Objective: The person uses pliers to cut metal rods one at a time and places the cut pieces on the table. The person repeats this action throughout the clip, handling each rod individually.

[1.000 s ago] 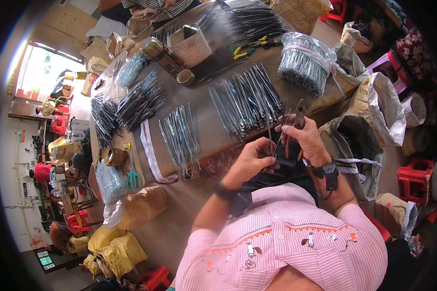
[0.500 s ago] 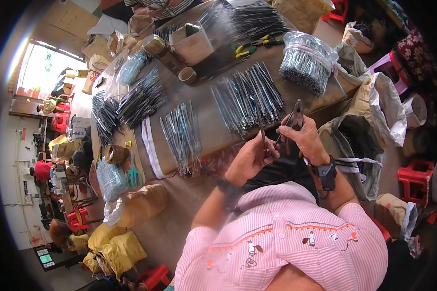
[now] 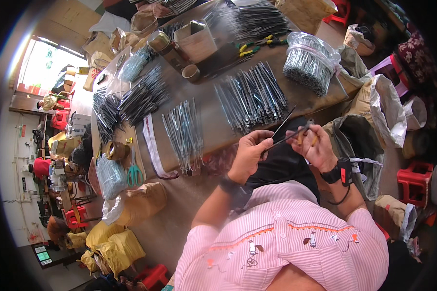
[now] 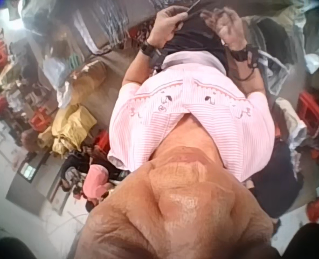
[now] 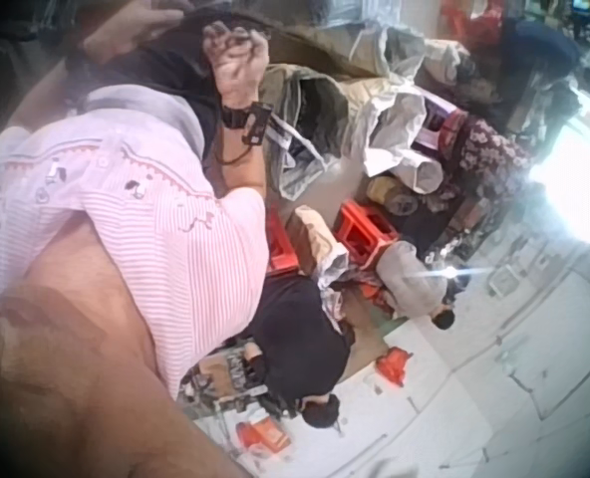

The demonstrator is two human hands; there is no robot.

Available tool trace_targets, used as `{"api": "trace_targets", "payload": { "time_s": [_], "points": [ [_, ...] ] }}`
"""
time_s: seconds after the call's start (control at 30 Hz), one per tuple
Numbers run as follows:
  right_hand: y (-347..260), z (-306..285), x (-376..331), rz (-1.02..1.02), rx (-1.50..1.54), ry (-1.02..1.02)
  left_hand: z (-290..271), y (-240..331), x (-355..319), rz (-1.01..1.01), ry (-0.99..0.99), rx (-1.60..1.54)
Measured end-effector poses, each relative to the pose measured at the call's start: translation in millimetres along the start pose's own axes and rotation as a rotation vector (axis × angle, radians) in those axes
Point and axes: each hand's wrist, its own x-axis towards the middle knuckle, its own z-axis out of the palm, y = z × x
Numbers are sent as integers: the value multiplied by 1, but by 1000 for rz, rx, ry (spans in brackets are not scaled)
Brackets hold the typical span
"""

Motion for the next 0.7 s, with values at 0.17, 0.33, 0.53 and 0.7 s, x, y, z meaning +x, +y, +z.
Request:
{"api": "trace_targets", "payload": {
  "time_s": [0.17,0.33,0.53,0.7],
  "points": [
    [2,-5,-18,92,-536,-101,9,0,-3,173,102,325],
    [20,-7,-14,-132,-1356,37,13,0,-3,518,112,603],
    [19,-2,-8,-446,-1830,-18,10,1,-4,444,150,662],
    [12,7,-10,-601,-2047,41,10,-5,-1,461,153,676]
  ]
}}
